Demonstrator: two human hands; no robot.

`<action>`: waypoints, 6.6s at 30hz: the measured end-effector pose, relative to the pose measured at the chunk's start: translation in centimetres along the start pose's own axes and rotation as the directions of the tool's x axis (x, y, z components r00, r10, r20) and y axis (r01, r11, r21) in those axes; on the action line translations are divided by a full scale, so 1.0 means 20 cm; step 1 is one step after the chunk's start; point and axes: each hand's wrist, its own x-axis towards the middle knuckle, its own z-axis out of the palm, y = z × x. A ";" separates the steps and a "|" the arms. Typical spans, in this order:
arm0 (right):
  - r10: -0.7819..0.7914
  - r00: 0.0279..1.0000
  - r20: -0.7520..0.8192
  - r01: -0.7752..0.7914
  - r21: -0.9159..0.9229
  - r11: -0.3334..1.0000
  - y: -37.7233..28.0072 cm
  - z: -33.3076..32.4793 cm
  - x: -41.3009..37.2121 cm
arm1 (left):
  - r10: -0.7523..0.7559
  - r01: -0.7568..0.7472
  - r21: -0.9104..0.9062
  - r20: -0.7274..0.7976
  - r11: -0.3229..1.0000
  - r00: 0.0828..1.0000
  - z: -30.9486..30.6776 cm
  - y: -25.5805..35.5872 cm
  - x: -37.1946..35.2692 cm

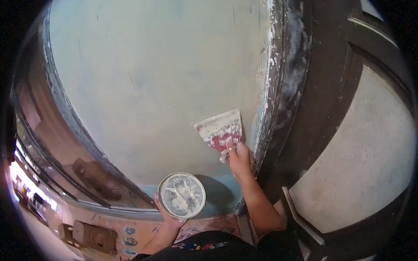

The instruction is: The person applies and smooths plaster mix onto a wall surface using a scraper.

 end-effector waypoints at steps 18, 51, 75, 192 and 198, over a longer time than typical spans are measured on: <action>0.115 0.987 -0.113 -0.101 0.124 0.987 0.32 -0.04 -0.27 | -0.076 0.069 0.103 0.063 0.992 0.995 -0.15 0.21 -0.05; -0.033 0.984 -0.173 0.031 -0.015 0.999 0.10 -0.10 -0.04 | -0.145 0.146 0.076 -0.025 0.986 0.989 -0.12 0.04 -0.11; 0.270 0.955 -0.119 -0.271 0.010 0.963 0.69 -0.39 -0.33 | -0.154 0.156 0.036 -0.048 0.987 0.987 -0.13 -0.13 -0.21; 0.218 0.976 0.027 -0.217 -0.019 0.976 0.67 -0.47 -0.45 | 0.037 -0.051 -0.093 -0.144 0.994 0.989 -0.37 -0.24 -0.48; 0.050 0.994 -0.100 -0.066 -0.168 0.984 0.84 -0.35 -0.30 | 0.132 -0.141 -0.024 -0.227 0.990 0.965 -0.39 -0.24 -0.56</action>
